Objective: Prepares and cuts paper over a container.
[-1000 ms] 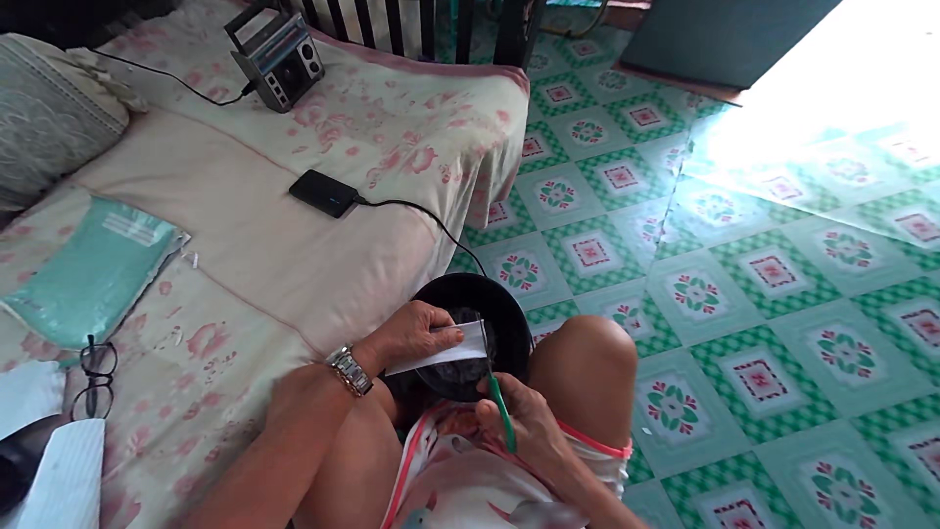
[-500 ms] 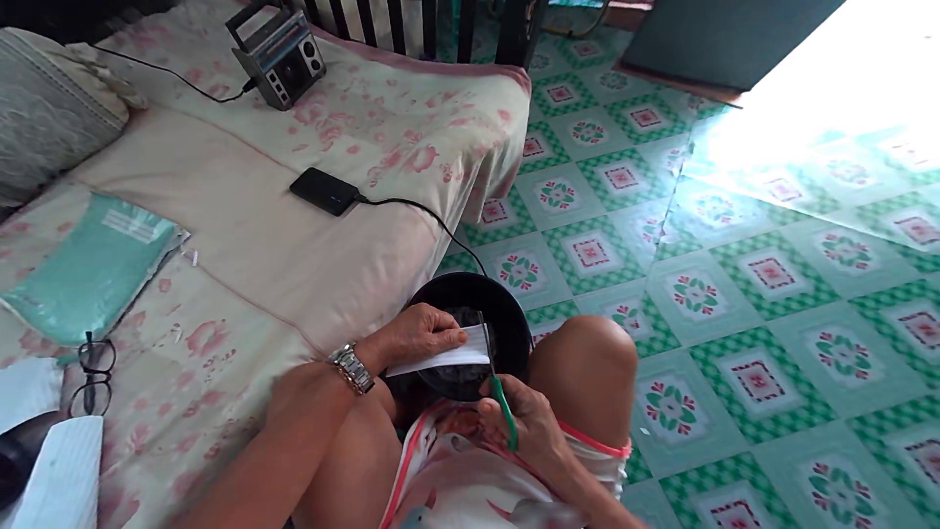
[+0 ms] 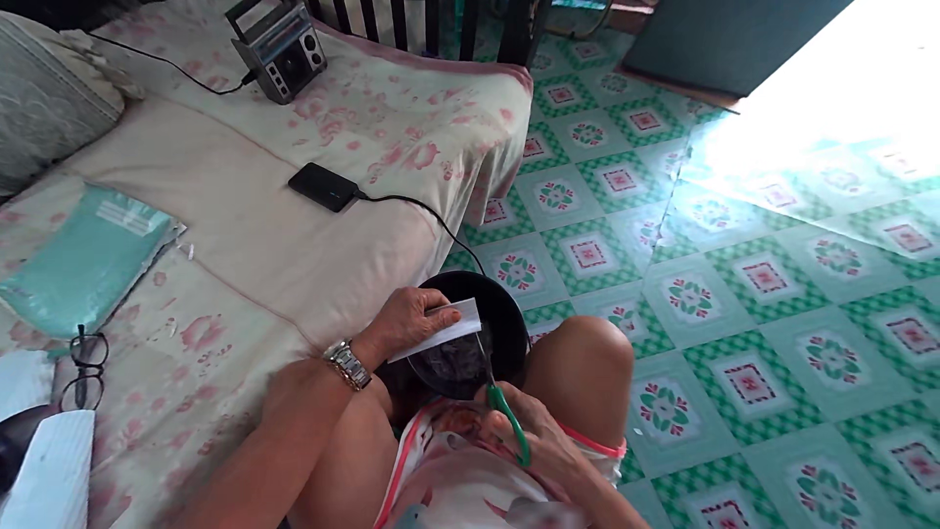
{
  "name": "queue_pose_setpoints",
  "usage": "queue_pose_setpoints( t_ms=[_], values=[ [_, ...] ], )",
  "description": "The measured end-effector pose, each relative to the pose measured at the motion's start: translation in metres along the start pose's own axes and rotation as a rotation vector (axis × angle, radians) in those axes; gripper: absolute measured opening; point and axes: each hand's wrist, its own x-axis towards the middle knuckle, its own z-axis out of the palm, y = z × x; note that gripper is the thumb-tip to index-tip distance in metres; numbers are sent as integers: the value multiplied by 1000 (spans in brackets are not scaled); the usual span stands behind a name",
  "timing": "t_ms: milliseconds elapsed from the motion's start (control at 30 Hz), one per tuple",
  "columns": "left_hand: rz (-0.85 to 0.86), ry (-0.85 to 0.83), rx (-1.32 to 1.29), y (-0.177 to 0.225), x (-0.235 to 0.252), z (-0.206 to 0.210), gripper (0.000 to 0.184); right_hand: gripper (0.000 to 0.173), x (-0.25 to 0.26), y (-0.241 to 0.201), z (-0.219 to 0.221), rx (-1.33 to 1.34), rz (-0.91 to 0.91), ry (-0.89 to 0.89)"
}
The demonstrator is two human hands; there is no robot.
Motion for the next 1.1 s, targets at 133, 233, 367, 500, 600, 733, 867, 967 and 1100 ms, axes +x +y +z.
queue_pose_setpoints(
  t_ms=[133, 233, 367, 500, 600, 733, 867, 967, 1100],
  values=[
    [48, 9, -1, 0, -3, 2, 17, 65, 6, -6, 3, 12, 6, 26],
    [60, -6, -20, 1, -4, 3, 17, 60, 11, -8, 2, -6, -12, 49],
    [29, -22, -27, 2, -3, 2, 17, 60, 12, -7, 2, -44, -23, 50],
    [24, -38, -31, 2, -2, 2, 17, 66, 9, -4, 4, -59, -35, 50],
    [34, -59, -33, 3, -2, 1, 16, 65, 10, -3, 4, -34, -32, 61],
    [44, -59, -30, 3, -3, 1, 16, 63, 10, -3, 4, -48, -35, 71],
    [20, -56, -35, 6, -3, 0, 16, 53, 9, -2, 9, -70, -36, 145],
    [14, -77, -33, 6, -3, -1, 18, 45, 7, 3, 13, -103, -82, 211],
    [34, -101, -28, 3, -2, 0, 21, 47, 7, 8, 13, -125, -116, 237]
  ],
)
